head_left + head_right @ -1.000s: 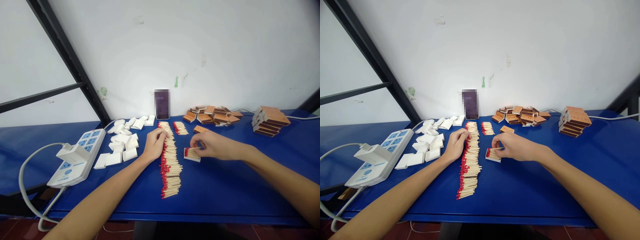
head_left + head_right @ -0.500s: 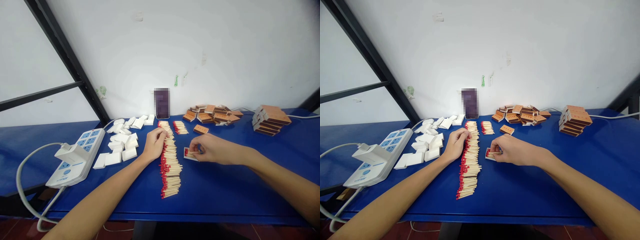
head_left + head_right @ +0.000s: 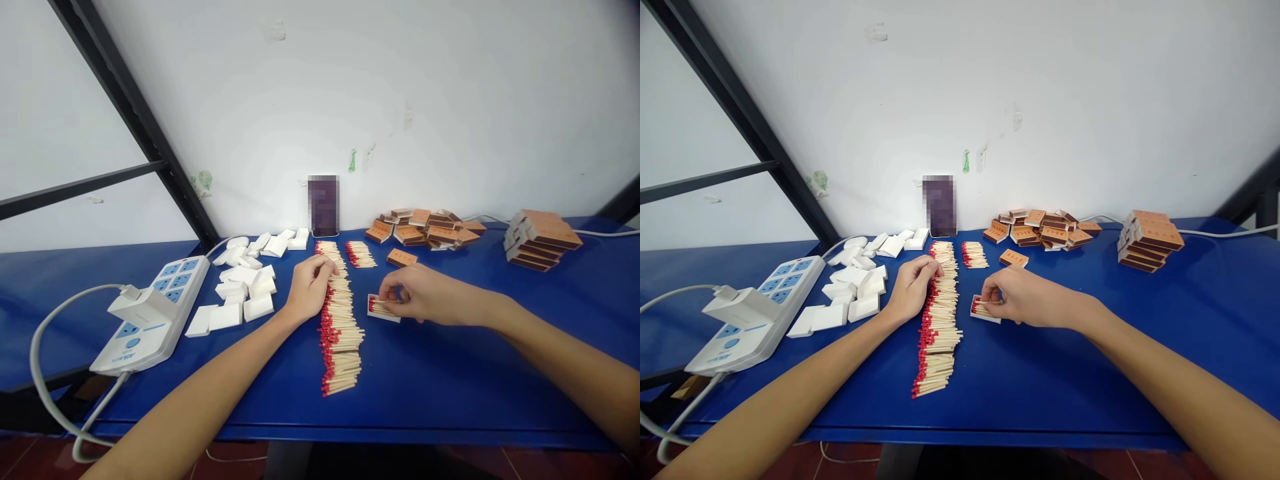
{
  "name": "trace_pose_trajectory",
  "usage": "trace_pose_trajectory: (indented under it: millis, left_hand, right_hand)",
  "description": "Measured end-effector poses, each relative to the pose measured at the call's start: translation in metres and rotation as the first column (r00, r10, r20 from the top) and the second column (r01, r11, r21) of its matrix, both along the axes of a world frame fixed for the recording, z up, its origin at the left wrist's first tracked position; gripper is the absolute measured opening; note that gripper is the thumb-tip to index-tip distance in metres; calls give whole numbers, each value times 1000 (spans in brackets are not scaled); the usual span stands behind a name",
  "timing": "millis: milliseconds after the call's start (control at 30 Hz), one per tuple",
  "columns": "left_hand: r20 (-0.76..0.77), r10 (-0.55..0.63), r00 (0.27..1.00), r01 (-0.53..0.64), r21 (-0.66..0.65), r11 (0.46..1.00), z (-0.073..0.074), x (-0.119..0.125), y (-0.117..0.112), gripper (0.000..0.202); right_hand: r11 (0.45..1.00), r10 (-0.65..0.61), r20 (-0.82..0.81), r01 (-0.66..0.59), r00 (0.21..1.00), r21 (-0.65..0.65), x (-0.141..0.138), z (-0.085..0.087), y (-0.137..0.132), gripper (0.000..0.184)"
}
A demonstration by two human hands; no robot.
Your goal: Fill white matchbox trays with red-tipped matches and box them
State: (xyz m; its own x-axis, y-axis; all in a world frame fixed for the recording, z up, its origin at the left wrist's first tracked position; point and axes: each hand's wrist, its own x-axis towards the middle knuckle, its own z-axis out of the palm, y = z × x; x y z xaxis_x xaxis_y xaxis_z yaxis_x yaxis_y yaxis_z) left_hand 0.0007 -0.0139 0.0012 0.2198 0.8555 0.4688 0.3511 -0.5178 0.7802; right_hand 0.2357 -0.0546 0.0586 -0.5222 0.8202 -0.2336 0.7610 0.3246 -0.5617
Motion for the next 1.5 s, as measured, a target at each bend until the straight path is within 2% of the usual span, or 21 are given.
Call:
trace_pose_trajectory:
  millis: [300, 633, 800, 967, 1033, 1200, 1400, 1500]
  left_hand:
    - [-30, 17, 999, -16, 11, 1000, 1, 0, -1, 31]
    - [-21, 0, 1000, 1, 17, 1000, 2, 0, -2, 30]
    - [-28, 2, 1000, -1, 30, 1000, 2, 0, -2, 29]
    - [-39, 2, 999, -1, 29, 1000, 1, 0, -1, 29]
    - [-45, 5, 999, -4, 26, 1000, 1, 0, -1, 29]
    - [-52, 15, 999, -14, 23, 1000, 1, 0, -1, 30]
    - [-41, 10, 999, -10, 16, 1000, 3, 1, -2, 30]
    - [-50, 16, 999, -15, 14, 1000, 3, 1, -2, 31]
  right_hand:
    - [985, 24, 53, -32, 998, 171, -1, -2, 4, 31]
    - [979, 26, 65, -38, 998, 200, 0, -4, 5, 20]
    - [974, 37, 54, -48, 998, 223, -2, -4, 5, 23]
    - [947, 63, 48, -74, 997, 312, 4, -5, 7, 27]
    - [950, 78, 40, -86, 996, 299, 6, -4, 7, 32]
    - [972, 167, 55, -174, 984, 159, 8, -1, 7, 48]
    - [977, 141, 86, -153, 986, 150, 9, 1, 13, 45]
    - [977, 150, 63, -158, 987, 146, 12, 3, 14, 49]
